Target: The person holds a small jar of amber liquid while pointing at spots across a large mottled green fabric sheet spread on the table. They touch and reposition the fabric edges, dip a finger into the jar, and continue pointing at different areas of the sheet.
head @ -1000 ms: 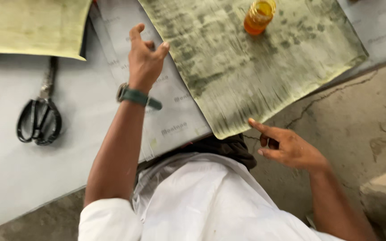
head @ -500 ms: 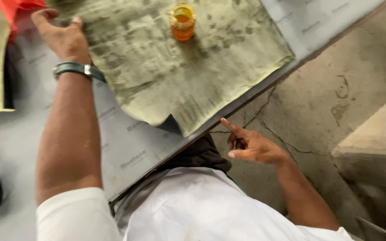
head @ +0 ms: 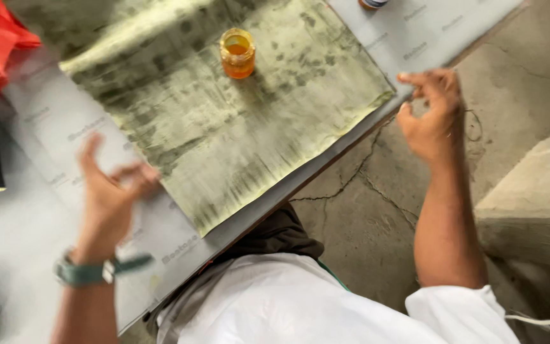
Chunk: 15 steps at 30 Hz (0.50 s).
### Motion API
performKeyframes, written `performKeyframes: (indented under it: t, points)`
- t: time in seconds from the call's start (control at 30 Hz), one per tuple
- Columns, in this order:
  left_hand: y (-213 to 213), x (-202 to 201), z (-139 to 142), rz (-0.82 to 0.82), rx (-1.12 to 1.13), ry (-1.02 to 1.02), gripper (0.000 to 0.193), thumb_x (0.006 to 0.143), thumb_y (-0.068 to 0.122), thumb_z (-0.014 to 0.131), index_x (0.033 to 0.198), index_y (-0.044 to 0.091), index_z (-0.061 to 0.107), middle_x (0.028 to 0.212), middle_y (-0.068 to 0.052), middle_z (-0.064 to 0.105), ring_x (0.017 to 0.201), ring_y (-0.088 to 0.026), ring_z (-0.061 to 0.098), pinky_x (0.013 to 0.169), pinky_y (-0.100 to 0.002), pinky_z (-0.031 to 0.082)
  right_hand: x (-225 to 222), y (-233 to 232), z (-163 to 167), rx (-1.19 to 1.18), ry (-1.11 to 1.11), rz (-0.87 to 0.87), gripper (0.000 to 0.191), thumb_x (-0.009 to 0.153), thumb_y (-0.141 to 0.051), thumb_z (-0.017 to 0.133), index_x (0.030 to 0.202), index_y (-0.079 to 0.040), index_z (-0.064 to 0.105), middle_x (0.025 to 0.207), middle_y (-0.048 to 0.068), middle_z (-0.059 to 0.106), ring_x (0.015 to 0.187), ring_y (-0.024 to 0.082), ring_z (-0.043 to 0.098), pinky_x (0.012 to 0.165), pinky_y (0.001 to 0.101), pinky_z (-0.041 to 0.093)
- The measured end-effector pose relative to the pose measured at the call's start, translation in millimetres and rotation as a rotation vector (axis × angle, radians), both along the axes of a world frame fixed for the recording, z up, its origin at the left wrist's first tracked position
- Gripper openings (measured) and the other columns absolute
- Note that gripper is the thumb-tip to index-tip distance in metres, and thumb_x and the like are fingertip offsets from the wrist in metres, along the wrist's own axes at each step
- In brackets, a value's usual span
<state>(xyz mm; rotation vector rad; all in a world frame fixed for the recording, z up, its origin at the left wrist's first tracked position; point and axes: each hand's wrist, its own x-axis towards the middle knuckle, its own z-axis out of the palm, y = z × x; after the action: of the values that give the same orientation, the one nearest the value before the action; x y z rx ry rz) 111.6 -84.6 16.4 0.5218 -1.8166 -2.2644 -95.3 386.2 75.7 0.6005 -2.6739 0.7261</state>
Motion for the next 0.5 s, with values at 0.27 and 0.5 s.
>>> performKeyframes:
  t: [0.27,0.5]
  points:
    - [97.9,75.6,26.4,0.037,-0.259,-0.35,0.076,0.082,0.008,0.079,0.146,0.011,0.037,0.1,-0.016,0.075,0.094,-0.018,0.074,0.082,-0.03,0.061,-34.4,6.1,-5.2,0.244,-0.087,-0.055,0.049,0.081,0.009,0.059,0.12,-0.015,0.077,0.131,0.015,0.053,0.128,0.031,0.053,0.109,0.0437,0.046]
    - [99.4,69.3,40.2,-0.029,-0.453,-0.467,0.069,0.082,0.014,0.079,0.141,0.011,0.043,0.088,-0.013,0.08,0.075,-0.02,0.073,0.067,-0.033,0.058,-49.2,31.9,-58.2,0.17,-0.201,-0.078,0.049,0.078,0.005,0.06,0.122,-0.016,0.071,0.138,0.015,0.05,0.128,0.036,0.051,0.109,0.0479,0.046]
